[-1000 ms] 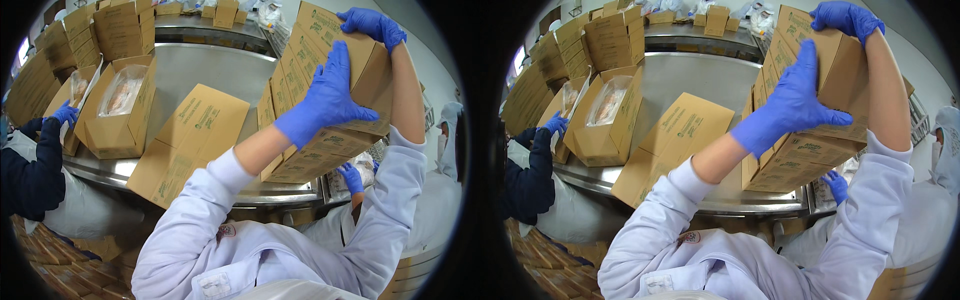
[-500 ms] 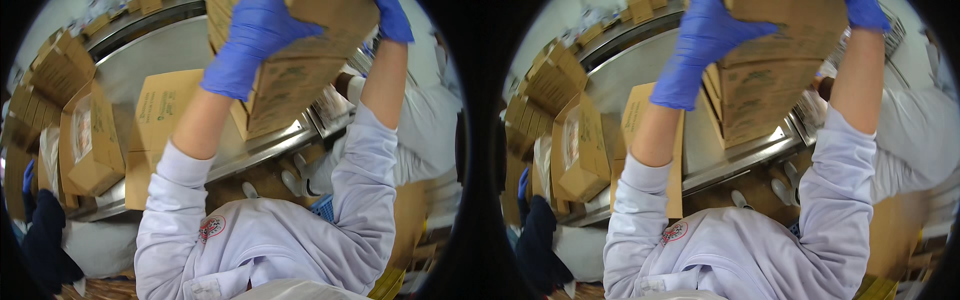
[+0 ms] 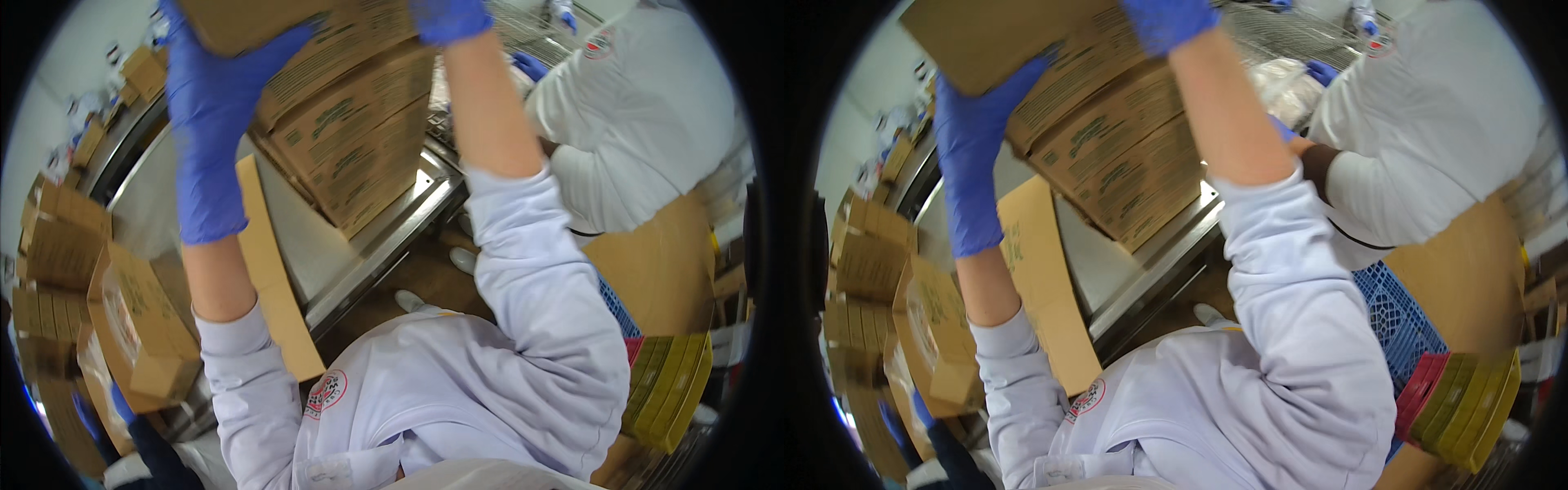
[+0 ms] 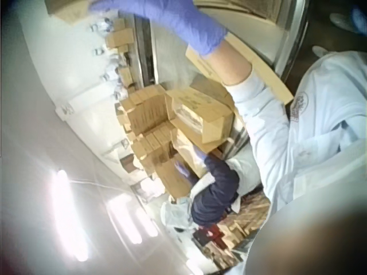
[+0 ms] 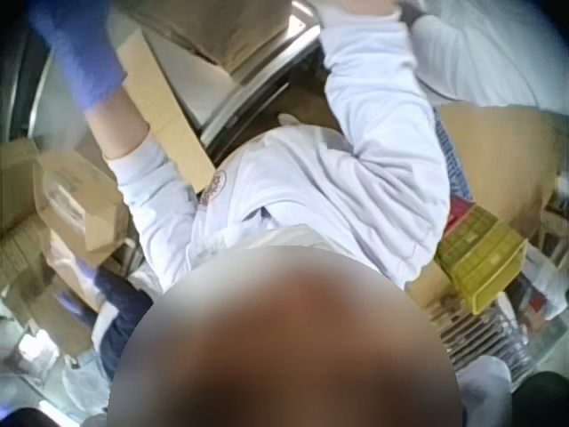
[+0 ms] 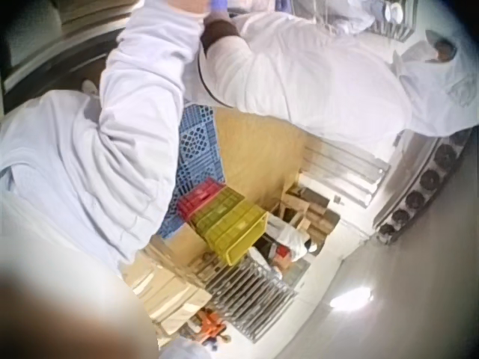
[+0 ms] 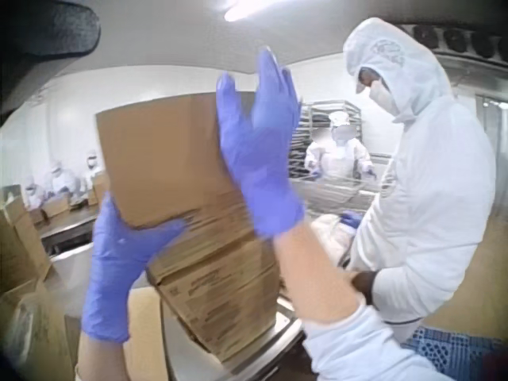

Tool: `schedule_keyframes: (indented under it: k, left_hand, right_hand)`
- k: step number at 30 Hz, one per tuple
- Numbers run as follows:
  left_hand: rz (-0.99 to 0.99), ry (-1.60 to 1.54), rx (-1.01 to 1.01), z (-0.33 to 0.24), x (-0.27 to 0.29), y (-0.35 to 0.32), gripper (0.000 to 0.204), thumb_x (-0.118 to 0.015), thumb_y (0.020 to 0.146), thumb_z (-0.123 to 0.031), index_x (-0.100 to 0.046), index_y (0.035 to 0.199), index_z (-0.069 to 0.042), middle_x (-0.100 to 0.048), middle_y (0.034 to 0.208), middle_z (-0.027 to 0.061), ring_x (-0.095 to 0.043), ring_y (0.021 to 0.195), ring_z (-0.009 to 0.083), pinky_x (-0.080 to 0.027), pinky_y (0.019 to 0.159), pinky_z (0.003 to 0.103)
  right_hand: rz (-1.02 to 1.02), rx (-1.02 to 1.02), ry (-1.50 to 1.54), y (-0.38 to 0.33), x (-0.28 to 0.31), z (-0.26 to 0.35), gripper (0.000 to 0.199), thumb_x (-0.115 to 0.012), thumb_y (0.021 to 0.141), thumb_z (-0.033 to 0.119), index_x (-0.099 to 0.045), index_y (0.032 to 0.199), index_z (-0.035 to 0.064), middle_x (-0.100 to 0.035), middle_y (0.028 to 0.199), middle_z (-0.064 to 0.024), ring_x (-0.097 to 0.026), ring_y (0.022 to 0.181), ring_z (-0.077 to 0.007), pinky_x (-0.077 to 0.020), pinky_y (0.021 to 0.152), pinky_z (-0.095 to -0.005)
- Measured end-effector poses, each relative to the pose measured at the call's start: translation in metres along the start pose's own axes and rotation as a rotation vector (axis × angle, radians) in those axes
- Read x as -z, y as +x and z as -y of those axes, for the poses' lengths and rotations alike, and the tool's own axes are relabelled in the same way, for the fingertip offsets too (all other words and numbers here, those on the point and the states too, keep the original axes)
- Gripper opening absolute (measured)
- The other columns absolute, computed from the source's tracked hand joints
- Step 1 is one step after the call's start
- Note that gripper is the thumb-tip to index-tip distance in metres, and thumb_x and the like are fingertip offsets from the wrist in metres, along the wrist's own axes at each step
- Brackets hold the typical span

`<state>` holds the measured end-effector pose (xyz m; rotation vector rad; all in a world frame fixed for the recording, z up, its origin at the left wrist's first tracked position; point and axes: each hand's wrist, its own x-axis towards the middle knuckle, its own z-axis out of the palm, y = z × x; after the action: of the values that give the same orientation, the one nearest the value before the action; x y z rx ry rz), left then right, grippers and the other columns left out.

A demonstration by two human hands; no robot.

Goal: The person repeatedly folds flat cardboard boxes into shape on a stainless steel table. They then place the assembled boxes into a stack. Other workers in white coats and blue gloves are visible in the background performing similar tasks.

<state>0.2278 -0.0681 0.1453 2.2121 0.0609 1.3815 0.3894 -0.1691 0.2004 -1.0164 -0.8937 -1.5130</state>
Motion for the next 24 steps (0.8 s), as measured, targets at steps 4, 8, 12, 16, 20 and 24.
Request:
schedule_keyframes:
  k: [4,8,12,16,20,24]
  left_hand:
    - [-0.026,-0.037,0.066,-0.007,-0.004,0.006,0.071,-0.082,0.059,-0.009,-0.045,0.118,0.001,-0.056,0.107,0.0109,-0.054,0.094,0.0182,-0.044,0.085,0.031]
    - [-0.122,0.133,0.121,-0.014,0.001,0.003,0.068,-0.081,0.06,-0.01,-0.047,0.118,0.001,-0.056,0.107,0.0098,-0.054,0.096,0.0184,-0.043,0.085,0.03]
    - [-0.093,-0.033,0.192,0.004,0.003,0.003,0.061,-0.078,0.061,-0.003,-0.049,0.115,-0.002,-0.056,0.108,0.0093,-0.054,0.097,0.0175,-0.044,0.087,0.03]
    - [-0.131,-0.181,0.267,0.01,0.0,0.001,0.058,-0.074,0.062,0.007,-0.048,0.113,-0.004,-0.056,0.109,0.0085,-0.055,0.097,0.0169,-0.045,0.088,0.031]
    - [-0.113,-0.191,0.259,0.005,0.0,-0.001,0.062,-0.074,0.063,0.007,-0.047,0.117,-0.004,-0.055,0.11,0.0076,-0.053,0.099,0.0162,-0.044,0.088,0.03]
    - [-0.099,-0.223,0.182,-0.003,-0.002,-0.002,0.065,-0.076,0.061,0.005,-0.046,0.118,-0.004,-0.052,0.111,0.0065,-0.05,0.101,0.0154,-0.043,0.088,0.029]
  right_hand:
    - [0.199,-0.229,-0.047,-0.095,0.073,0.013,0.08,-0.061,0.08,0.027,-0.015,0.138,-0.0018,-0.021,0.139,-0.0255,-0.024,0.127,-0.0404,-0.0217,0.103,-0.0469]
    - [0.6,-0.616,0.004,-0.18,0.114,0.046,0.092,-0.063,0.076,0.037,-0.009,0.139,-0.0031,-0.006,0.143,-0.028,-0.006,0.133,-0.0414,-0.0087,0.107,-0.0484]
    - [1.001,-0.607,-0.123,-0.234,0.128,0.056,0.11,-0.059,0.067,0.064,-0.011,0.138,-0.0048,0.002,0.141,-0.0326,0.003,0.131,-0.0478,-0.0006,0.105,-0.056]
    - [1.227,-0.519,-0.135,-0.241,0.133,0.054,0.117,-0.053,0.061,0.075,-0.013,0.137,-0.0053,0.002,0.14,-0.0337,0.005,0.13,-0.0503,0.003,0.103,-0.0595]
    - [1.278,-0.56,-0.101,-0.242,0.136,0.06,0.117,-0.06,0.059,0.07,-0.014,0.138,-0.0021,0.0,0.141,-0.032,0.007,0.13,-0.0494,0.0025,0.101,-0.0636]
    - [1.264,-0.574,-0.153,-0.249,0.133,0.065,0.121,-0.067,0.054,0.065,-0.013,0.138,-0.0017,0.001,0.142,-0.0313,0.007,0.13,-0.0496,0.0011,0.099,-0.0657]
